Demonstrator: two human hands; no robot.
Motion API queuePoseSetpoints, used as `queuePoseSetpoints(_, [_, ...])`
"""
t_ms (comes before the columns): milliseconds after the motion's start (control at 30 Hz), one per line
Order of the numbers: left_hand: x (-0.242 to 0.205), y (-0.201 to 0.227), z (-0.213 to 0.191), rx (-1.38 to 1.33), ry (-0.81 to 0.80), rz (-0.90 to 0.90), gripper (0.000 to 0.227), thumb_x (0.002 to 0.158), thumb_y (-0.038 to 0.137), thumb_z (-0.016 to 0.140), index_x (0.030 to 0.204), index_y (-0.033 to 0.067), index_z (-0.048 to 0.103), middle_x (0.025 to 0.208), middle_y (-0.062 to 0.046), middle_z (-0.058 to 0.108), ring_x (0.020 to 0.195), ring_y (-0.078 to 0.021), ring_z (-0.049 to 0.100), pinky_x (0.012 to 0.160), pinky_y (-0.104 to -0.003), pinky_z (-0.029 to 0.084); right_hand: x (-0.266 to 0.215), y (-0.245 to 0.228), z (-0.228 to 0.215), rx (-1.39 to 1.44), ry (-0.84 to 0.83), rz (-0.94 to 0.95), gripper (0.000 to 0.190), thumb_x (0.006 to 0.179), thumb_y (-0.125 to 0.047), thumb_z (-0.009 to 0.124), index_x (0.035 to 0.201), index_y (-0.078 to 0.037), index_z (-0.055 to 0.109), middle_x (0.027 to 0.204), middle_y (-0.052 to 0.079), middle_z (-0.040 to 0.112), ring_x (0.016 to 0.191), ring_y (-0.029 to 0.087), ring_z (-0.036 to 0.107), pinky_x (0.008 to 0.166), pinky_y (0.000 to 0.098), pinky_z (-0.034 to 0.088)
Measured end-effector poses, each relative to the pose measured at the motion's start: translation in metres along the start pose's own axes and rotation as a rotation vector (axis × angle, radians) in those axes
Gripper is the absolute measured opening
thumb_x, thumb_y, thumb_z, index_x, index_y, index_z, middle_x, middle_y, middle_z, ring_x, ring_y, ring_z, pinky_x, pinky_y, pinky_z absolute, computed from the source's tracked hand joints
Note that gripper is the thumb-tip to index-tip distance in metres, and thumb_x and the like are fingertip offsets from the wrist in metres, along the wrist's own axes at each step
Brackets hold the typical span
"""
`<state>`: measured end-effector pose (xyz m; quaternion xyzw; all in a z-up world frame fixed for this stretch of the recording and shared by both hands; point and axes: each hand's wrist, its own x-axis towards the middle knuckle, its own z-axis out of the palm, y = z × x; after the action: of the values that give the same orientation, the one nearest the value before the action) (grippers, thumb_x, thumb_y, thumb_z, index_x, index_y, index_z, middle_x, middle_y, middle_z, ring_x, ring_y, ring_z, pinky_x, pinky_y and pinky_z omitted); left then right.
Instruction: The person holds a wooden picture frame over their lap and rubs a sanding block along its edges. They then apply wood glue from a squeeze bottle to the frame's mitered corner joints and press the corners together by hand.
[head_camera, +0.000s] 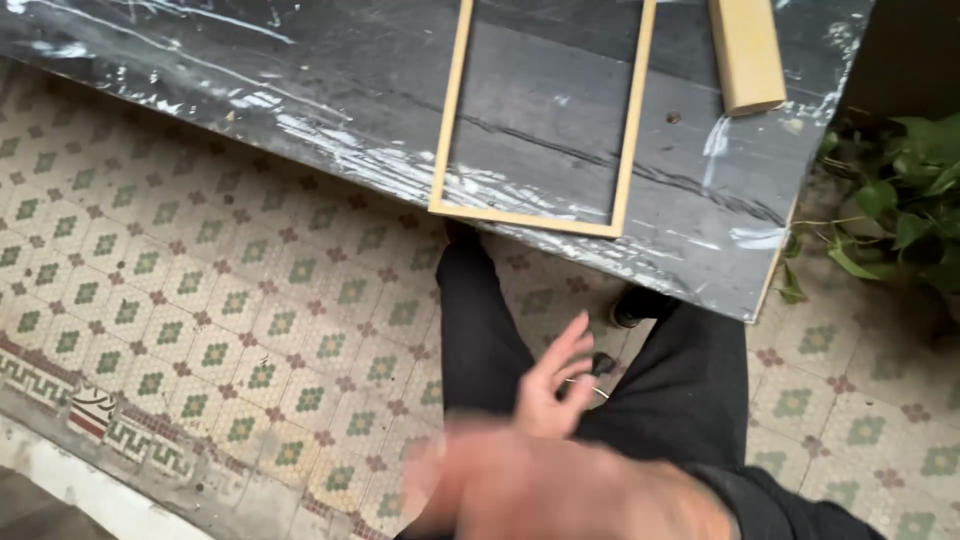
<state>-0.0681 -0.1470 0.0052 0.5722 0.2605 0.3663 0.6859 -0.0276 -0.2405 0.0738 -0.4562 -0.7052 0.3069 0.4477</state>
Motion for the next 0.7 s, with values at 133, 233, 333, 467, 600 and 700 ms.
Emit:
queuePoseSetpoints(133, [-0.007, -0.012, -0.031, -0.175, 0.36, -0.314, 0.035, 0.099, 0.011, 0.067, 0.132, -0.002, 0.067, 0.11, -0.02, 0.079, 0.095, -0.0255, 0.078, 0.085, -0.032, 0.064, 0.087, 0.047, -0.127, -0.08, -0.026, -0.061, 0.024, 0.099, -0.024, 0.065, 0.116, -0.009, 0.075, 0.115, 0.006, 0.076, 0.103, 0.024, 0.076, 0.098, 0.0374, 0.057])
queuePoseSetpoints(233, [0.009, 0.013, -0.057, 0.116, 0.543, -0.481, 0.025, 0.096, 0.011, 0.072, 0.1, -0.0139, 0.075, 0.086, -0.021, 0.079, 0.075, -0.0309, 0.078, 0.071, -0.037, 0.059, 0.098, 0.088, -0.19, -0.306, -0.068, -0.113, 0.04, 0.091, -0.033, 0.076, 0.122, -0.008, 0.07, 0.112, 0.008, 0.073, 0.098, 0.025, 0.07, 0.087, 0.0374, 0.056])
queuePoseSetpoints(333, [0.05, 0.048, -0.063, 0.627, 0.48, -0.222, 0.019, 0.093, 0.009, 0.077, 0.099, -0.009, 0.074, 0.096, -0.018, 0.075, 0.088, -0.0336, 0.072, 0.082, -0.042, 0.052, 0.11, 0.122, -0.205, -0.568, -0.099, 0.066, 0.059, 0.086, -0.038, 0.078, 0.134, -0.006, 0.066, 0.113, 0.01, 0.069, 0.095, 0.025, 0.064, 0.081, 0.0381, 0.054])
queuePoseSetpoints(467, [0.096, 0.053, -0.049, 1.087, 0.28, 0.363, 0.035, 0.095, 0.005, 0.076, 0.129, 0.0063, 0.068, 0.135, -0.008, 0.064, 0.135, -0.0294, 0.058, 0.119, -0.05, 0.042, 0.124, 0.142, -0.207, -0.748, -0.317, 0.001, 0.072, 0.083, -0.049, 0.075, 0.144, -0.012, 0.061, 0.11, 0.011, 0.064, 0.092, 0.025, 0.057, 0.078, 0.039, 0.052])
queuePoseSetpoints(600, [0.113, 0.043, -0.053, 1.099, 0.223, 0.367, 0.037, 0.091, 0.003, 0.075, 0.127, 0.0061, 0.068, 0.132, -0.01, 0.065, 0.13, -0.0304, 0.06, 0.118, -0.052, 0.043, 0.137, 0.148, -0.205, -0.772, -0.427, -0.037, 0.074, 0.081, -0.056, 0.072, 0.142, -0.016, 0.063, 0.104, 0.008, 0.065, 0.087, 0.022, 0.057, 0.076, 0.0372, 0.052])
queuePoseSetpoints(700, [0.12, 0.034, -0.057, 1.091, 0.229, 0.362, 0.032, 0.092, 0.002, 0.075, 0.124, 0.007, 0.07, 0.127, -0.007, 0.066, 0.126, -0.0275, 0.062, 0.117, -0.051, 0.045, 0.146, 0.147, -0.209, -0.782, -0.479, -0.054, 0.069, 0.081, -0.055, 0.072, 0.138, -0.018, 0.065, 0.103, 0.006, 0.066, 0.081, 0.022, 0.056, 0.073, 0.0358, 0.051])
